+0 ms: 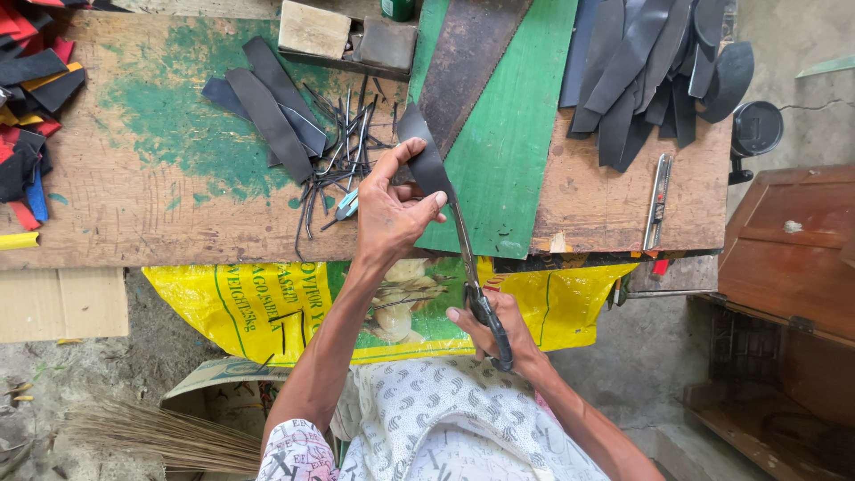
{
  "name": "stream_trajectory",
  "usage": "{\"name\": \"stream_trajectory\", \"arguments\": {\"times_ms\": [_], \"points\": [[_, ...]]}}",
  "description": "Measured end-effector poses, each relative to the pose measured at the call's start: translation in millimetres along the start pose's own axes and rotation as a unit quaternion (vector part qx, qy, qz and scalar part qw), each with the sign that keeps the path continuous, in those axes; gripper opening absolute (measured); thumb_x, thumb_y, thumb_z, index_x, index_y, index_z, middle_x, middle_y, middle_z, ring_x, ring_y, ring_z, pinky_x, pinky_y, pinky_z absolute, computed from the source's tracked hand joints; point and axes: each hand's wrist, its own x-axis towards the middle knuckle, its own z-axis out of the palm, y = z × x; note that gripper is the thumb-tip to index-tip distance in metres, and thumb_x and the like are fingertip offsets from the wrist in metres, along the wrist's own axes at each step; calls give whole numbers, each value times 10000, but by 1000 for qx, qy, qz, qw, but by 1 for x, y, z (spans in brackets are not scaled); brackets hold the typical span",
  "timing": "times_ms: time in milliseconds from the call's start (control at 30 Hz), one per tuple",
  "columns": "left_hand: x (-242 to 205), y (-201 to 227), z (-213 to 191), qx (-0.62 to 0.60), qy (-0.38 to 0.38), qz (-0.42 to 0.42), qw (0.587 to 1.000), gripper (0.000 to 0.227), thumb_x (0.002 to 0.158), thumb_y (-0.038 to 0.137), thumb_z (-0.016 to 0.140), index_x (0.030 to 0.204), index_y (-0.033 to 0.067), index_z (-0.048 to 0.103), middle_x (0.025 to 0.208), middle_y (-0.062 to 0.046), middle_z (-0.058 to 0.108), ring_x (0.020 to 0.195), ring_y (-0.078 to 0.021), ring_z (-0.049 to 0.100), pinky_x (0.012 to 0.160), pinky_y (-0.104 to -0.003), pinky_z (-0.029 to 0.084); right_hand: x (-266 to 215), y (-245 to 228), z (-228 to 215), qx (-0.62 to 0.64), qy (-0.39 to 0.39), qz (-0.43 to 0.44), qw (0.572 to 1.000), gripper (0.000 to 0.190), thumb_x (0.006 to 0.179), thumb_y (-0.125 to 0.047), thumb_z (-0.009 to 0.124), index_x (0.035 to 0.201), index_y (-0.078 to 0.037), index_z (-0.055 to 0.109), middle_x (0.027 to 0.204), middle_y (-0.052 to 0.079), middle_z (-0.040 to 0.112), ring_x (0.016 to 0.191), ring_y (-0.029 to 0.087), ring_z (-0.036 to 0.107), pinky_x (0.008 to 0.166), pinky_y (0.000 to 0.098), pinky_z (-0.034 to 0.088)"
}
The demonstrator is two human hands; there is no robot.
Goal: The person uses a utility knife to cut a long strip of black rubber material on a green workbench. They repeatedly score and cut the rubber, then use scissors to trim the edges. The person also applies glue to the rubber pieces during the process.
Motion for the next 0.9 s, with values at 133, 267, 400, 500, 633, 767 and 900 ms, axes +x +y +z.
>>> {"name": "stream_trajectory", "arguments": {"times_ms": [133, 267, 400, 500, 633, 767, 900], "points": [[-6, 6, -7, 58, 22, -4, 998, 698, 840, -89, 714, 1485, -45, 454, 1354, -151, 599, 863, -135, 692, 671, -249, 619, 4, -13, -28, -36, 129, 33, 990, 308, 796, -231, 834, 742, -56, 587, 530, -18, 527, 396, 113, 559, 345, 291, 468], [-15, 5, -14, 121, 62, 26, 990, 727, 839, -26, 735, 1483, -2, 399, 1041, -82, 682, 825, -81, 685, 725, -221, 582, 1, -37, -88, -250, 275, -115, 921, 445, 747, -351, 863, 928, -50, 590, 681, -100, 655, 543, 101, 648, 452, 264, 484], [-16, -1, -25, 139, 98, 34, 985, 256, 933, 43, 800, 1167, -40, 733, 950, -57, 722, 812, -99, 640, 721, -251, 530, 7, -50, -120, -239, 301, -125, 915, 502, 844, -438, 795, 1012, -77, 490, 656, -50, 647, 578, 100, 658, 465, 307, 483], [-13, -4, -33, 81, 96, 8, 992, 215, 935, 65, 785, 1123, -28, 738, 934, -48, 711, 804, -99, 647, 711, -244, 525, 17, -53, -132, -418, 314, -116, 845, 575, 780, -366, 903, 1002, 1, 520, 566, 120, 560, 500, 264, 581, 509, 434, 459], [-5, -4, -35, -20, 75, 14, 997, 195, 952, 51, 730, 1128, -21, 685, 983, -62, 737, 857, -121, 738, 718, -277, 652, 29, -61, -146, -478, 224, -169, 832, 429, 772, -232, 848, 985, -3, 553, 772, 169, 638, 693, 337, 653, 657, 468, 514], [-3, -4, -28, -14, 69, 17, 997, 332, 916, -4, 744, 1220, -31, 615, 986, -65, 719, 848, -120, 721, 675, -269, 641, 31, -79, -148, -494, 123, -116, 853, 505, 693, -185, 870, 1054, 22, 583, 956, 208, 654, 747, 383, 649, 722, 489, 505], [-7, -5, -15, 32, 50, -55, 997, 501, 842, -29, 771, 1299, -20, 567, 850, -75, 711, 743, -115, 703, 616, -254, 609, 24, -101, -139, -480, 161, -183, 843, 345, 860, -168, 803, 1125, -7, 651, 981, 172, 681, 866, 340, 671, 759, 438, 531]]}}
